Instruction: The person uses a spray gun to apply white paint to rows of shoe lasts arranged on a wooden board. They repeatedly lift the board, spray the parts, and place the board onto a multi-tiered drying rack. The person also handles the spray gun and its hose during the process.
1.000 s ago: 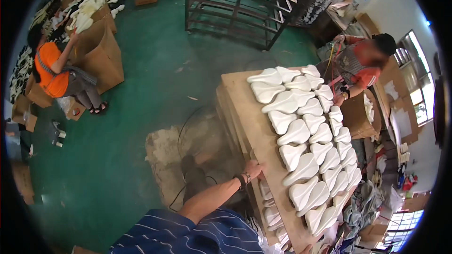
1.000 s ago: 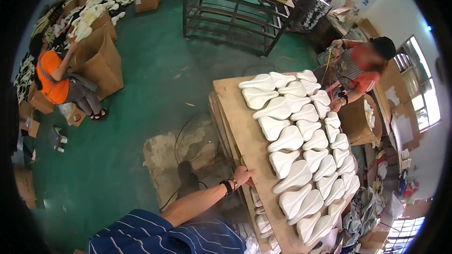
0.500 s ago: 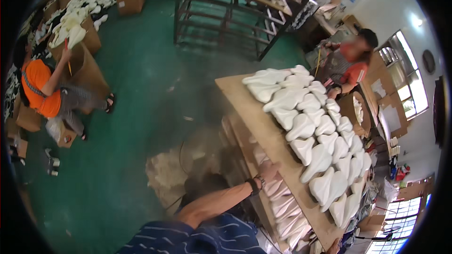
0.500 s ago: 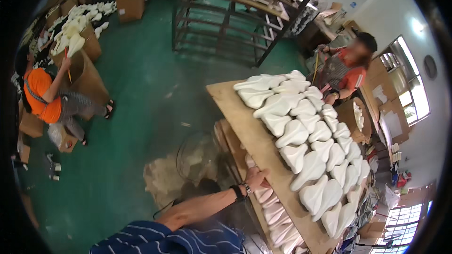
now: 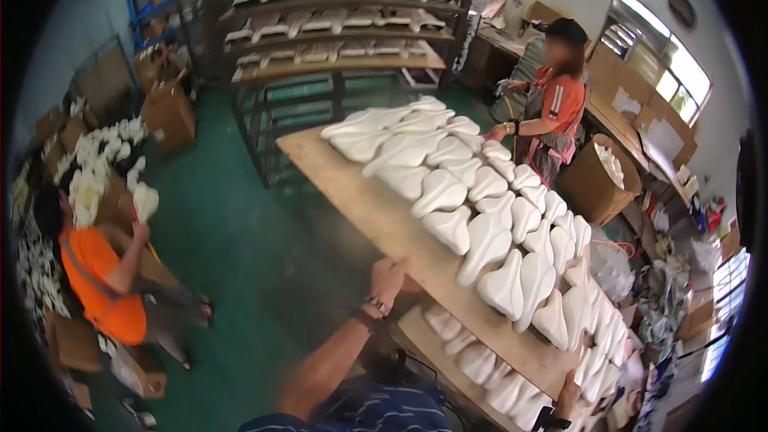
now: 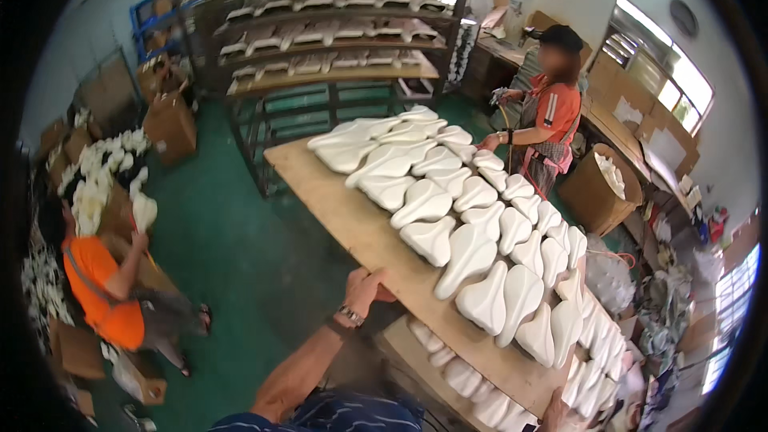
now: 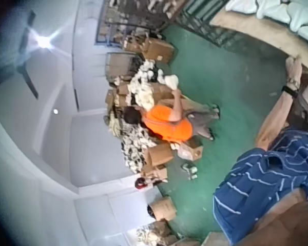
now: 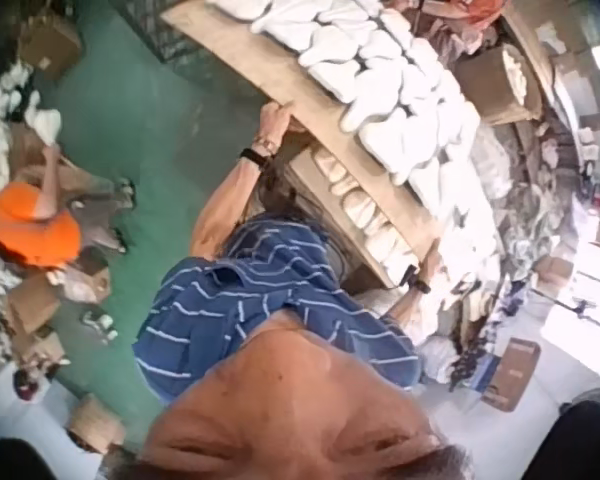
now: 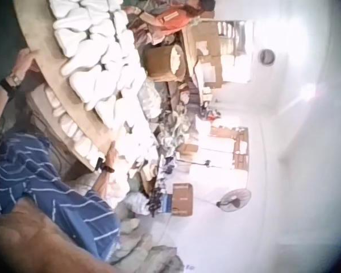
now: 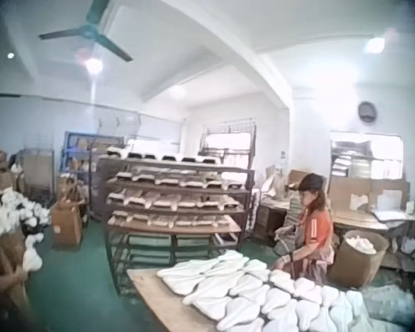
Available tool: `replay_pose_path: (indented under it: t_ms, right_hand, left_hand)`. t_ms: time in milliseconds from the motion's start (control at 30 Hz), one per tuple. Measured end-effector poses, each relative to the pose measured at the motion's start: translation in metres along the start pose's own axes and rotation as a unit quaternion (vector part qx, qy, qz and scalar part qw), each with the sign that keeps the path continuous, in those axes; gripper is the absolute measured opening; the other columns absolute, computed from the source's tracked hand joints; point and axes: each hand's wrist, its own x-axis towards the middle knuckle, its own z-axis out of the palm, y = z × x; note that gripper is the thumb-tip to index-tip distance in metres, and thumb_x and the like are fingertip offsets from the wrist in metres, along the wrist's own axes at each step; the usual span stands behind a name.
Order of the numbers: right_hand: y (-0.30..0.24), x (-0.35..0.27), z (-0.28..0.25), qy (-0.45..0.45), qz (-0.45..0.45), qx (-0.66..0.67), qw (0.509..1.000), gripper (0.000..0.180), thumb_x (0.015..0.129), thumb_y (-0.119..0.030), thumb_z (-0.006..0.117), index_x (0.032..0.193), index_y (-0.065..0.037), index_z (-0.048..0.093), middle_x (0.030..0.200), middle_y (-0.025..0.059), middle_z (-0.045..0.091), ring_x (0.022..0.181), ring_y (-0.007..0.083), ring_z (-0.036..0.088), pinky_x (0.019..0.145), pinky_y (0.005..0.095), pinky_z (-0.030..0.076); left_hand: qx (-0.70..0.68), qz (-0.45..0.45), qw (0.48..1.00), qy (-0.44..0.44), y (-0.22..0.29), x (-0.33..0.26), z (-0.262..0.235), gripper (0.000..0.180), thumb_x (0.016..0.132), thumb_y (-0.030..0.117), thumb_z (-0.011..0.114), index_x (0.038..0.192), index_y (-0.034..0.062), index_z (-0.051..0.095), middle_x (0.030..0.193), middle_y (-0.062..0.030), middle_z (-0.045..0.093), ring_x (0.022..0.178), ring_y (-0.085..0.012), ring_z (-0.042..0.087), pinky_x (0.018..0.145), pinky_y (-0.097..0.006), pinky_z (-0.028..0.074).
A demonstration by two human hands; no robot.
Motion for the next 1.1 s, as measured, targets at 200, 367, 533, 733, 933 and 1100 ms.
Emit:
replay_pose_path:
  t_ms: [200,367,533,733,933,1100]
  right_hand:
    - [0.085,0.067,0.003,0.094,-0.088,-0.042,0.991,0.065,0.096,-0.062,0.055,0.060,-0.009,0.050,0.047,-0.0010,0.042,0.036,0.0118,0.038,0.033,0.0308,0.025]
    - [0.022,0.013,0.045,0.003,0.016,0.066,0.998,0.065,0.100,-0.058,0.052,0.061,-0.005,0.052,0.050,0.0011,0.047,0.039,0.0145,0.043,0.036,0.0319,0.030]
    - [-0.004,-0.019,0.057,0.078,-0.160,-0.106,0.978,0.065,0.102,-0.055,0.051,0.068,0.000,0.059,0.054,-0.0006,0.050,0.049,0.0132,0.049,0.045,0.0305,0.036]
    - [-0.063,-0.085,0.068,-0.025,0.049,-0.161,0.985,0.058,0.106,-0.046,0.045,0.107,0.006,0.071,0.065,0.0159,0.059,0.061,0.0231,0.051,0.055,0.0403,0.040]
    - [0.089,-0.099,0.055,-0.019,-0.233,-0.539,0.809,0.055,0.100,-0.023,0.049,0.150,-0.003,0.041,0.128,0.0212,0.063,0.106,0.0352,0.062,0.087,0.0485,0.053]
    - [0.064,-0.101,0.107,-0.037,-0.197,-0.481,0.853,0.048,0.097,-0.019,0.051,0.141,0.000,0.040,0.122,0.0168,0.058,0.103,0.0295,0.058,0.094,0.0488,0.046]
  left_hand:
    - [0.004,0.040,0.999,-0.001,-0.017,0.005,0.010,0.031,0.096,0.018,0.062,0.103,-0.0116,0.062,0.086,-0.0190,0.072,0.071,-0.0288,0.073,0.062,-0.040,0.064]
    - [0.007,-0.004,1.000,0.000,-0.003,0.023,-0.008,0.032,0.097,0.021,0.061,0.110,-0.0081,0.063,0.093,-0.0159,0.073,0.075,-0.0275,0.074,0.065,-0.040,0.065]
    - [0.018,-0.021,1.000,-0.004,-0.046,0.061,-0.058,0.032,0.097,0.021,0.061,0.114,-0.0068,0.063,0.102,-0.0157,0.071,0.084,-0.0281,0.074,0.067,-0.042,0.064]
    - [0.055,0.003,0.998,0.025,-0.059,0.073,-0.106,0.029,0.096,0.024,0.064,0.101,-0.0040,0.071,0.090,-0.0073,0.073,0.073,-0.0153,0.064,0.067,-0.033,0.051]
    - [-0.013,-0.095,0.994,-0.051,0.011,0.102,-0.115,0.034,0.099,0.030,0.062,0.108,-0.0031,0.068,0.088,-0.0091,0.072,0.079,-0.0207,0.072,0.065,-0.032,0.058]
    - [0.040,-0.035,0.998,-0.031,-0.016,0.139,-0.134,0.035,0.098,0.032,0.065,0.108,-0.0019,0.069,0.089,-0.0050,0.072,0.081,-0.0150,0.067,0.071,-0.030,0.053]
